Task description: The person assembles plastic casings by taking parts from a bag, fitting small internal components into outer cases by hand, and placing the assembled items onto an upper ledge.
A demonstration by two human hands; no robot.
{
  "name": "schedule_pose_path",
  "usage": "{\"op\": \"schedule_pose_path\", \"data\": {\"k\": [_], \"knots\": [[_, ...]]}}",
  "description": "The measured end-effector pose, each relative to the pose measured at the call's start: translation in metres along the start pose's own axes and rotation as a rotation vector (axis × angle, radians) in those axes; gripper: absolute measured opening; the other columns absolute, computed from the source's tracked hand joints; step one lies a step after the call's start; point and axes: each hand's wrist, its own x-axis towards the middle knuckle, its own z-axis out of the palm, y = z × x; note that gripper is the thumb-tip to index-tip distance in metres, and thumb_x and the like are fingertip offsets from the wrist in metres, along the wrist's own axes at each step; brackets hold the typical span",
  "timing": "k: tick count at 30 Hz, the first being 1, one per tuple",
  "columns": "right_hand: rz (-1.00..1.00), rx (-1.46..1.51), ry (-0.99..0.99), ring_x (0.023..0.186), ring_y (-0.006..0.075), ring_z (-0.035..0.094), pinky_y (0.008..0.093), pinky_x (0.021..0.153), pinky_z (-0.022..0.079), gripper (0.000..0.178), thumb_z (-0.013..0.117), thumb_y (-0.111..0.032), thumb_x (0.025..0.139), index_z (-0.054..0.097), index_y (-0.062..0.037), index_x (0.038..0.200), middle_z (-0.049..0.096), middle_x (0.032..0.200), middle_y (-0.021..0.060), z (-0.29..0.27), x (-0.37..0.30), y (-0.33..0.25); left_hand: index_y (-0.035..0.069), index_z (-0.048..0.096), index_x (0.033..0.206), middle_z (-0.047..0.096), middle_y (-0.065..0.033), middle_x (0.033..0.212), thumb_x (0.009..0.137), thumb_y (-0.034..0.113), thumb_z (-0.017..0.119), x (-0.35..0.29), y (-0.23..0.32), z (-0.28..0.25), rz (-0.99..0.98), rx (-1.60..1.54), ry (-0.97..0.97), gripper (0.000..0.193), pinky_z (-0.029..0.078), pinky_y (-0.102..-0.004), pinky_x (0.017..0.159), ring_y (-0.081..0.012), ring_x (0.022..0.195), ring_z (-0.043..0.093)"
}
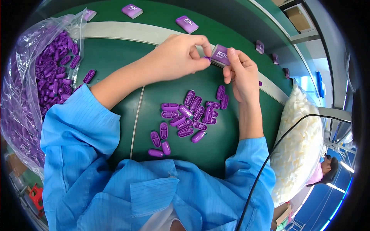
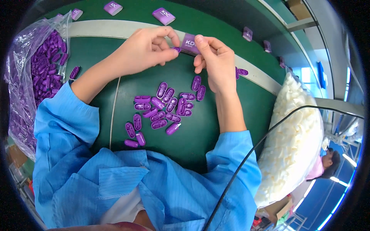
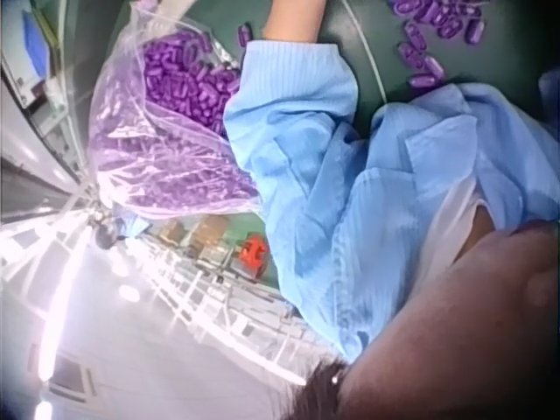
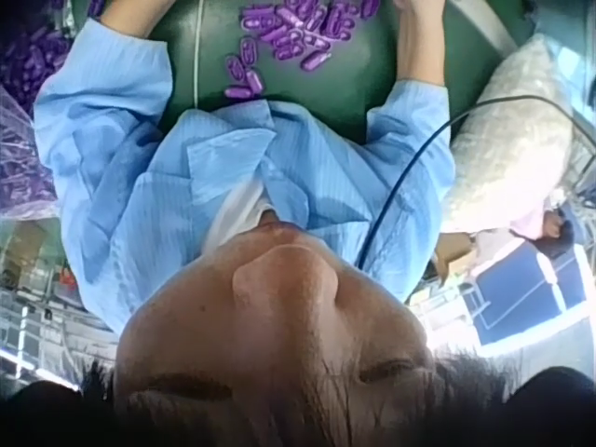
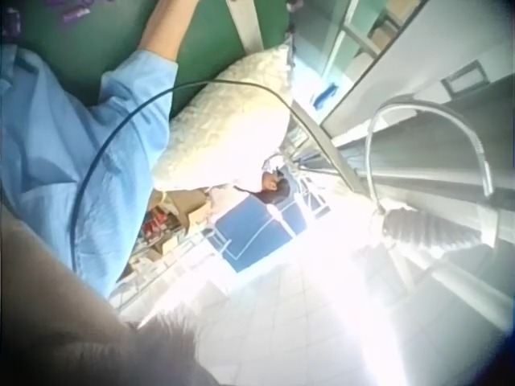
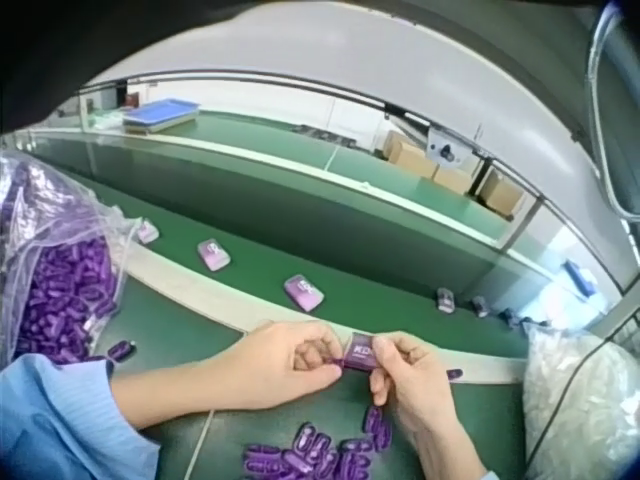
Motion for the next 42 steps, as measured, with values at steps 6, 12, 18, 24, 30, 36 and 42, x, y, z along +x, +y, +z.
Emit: {"op": "schedule_pose_path", "data": {"k": [6,12,18,24,30,36,42], "knots": [[0.023,0.145,-0.012,0.059,0.006,0.055,0.0168,0.052,0.045,0.023,0.065,-0.012,0.082,0.059,0.0024,0.1,0.062,0.075,0.0038,0.002,0.002,0.011,0.0,0.06,0.106,0.06,-0.0005,0.08,0.081,0.017,0.066,0.008,-0.019,0.0,-0.12,-0.489,-0.057,0.031,0.042,-0.0201,0.063,-0.0059,0.069,0.053],[-0.074,0.034,0.015,0.07,0.0095,0.058,0.0201,0.06,0.049,0.023,0.064,-0.006,0.081,0.059,0.0036,0.101,0.063,0.086,0.0074,0.012,-0.002,0.013,-0.001,0.061,0.108,0.064,-0.0048,0.093,0.086,0.018,0.06,0.006,-0.022,0.005,-0.087,-0.432,0.119,0.029,0.047,-0.0225,0.07,-0.0087,0.079,0.058],[-0.09,0.065,0.015,0.072,0.0109,0.06,0.0215,0.065,0.051,0.023,0.064,-0.004,0.081,0.059,0.0043,0.102,0.064,0.087,0.0091,0.012,-0.003,0.012,-0.001,0.059,0.112,0.064,-0.0074,0.1,0.089,0.014,0.056,0.003,-0.02,0.006,-0.045,-0.35,0.101,0.028,0.05,-0.0241,0.077,-0.012,0.089,0.06],[-0.046,0.095,0.003,0.072,0.0123,0.062,0.0219,0.066,0.052,0.025,0.064,-0.004,0.081,0.058,0.0048,0.104,0.064,0.089,0.0107,0.013,-0.004,0.012,-0.002,0.061,0.109,0.065,-0.0078,0.097,0.088,0.015,0.058,0.001,-0.02,0.003,0.014,-0.23,0.126,0.028,0.051,-0.0241,0.073,-0.012,0.086,0.061],[-0.031,0.111,0.021,0.072,0.0129,0.062,0.0214,0.066,0.052,0.026,0.064,-0.004,0.081,0.057,0.0055,0.104,0.064,0.089,0.0114,0.012,-0.004,0.013,-0.002,0.061,0.108,0.065,-0.0082,0.096,0.087,0.014,0.059,0.002,-0.021,0.004,-0.009,-0.272,0.117,0.027,0.051,-0.0242,0.073,-0.0116,0.083,0.062],[-0.064,0.086,-0.003,0.072,0.0127,0.062,0.0217,0.066,0.052,0.026,0.064,-0.004,0.081,0.058,0.0051,0.104,0.064,0.088,0.0112,0.013,-0.005,0.012,-0.003,0.061,0.108,0.065,-0.0086,0.094,0.087,0.014,0.059,0.0,-0.02,0.005,-0.013,-0.224,0.108,0.027,0.052,-0.0243,0.073,-0.0116,0.083,0.062],[-0.056,0.071,0.007,0.073,0.0129,0.063,0.0215,0.066,0.053,0.025,0.064,-0.005,0.081,0.058,0.0048,0.104,0.064,0.088,0.011,0.011,-0.001,0.013,-0.003,0.061,0.108,0.065,-0.0086,0.094,0.087,0.015,0.059,0.001,-0.021,0.003,0.007,-0.259,0.122,0.027,0.051,-0.0241,0.073,-0.0115,0.083,0.062]]}}
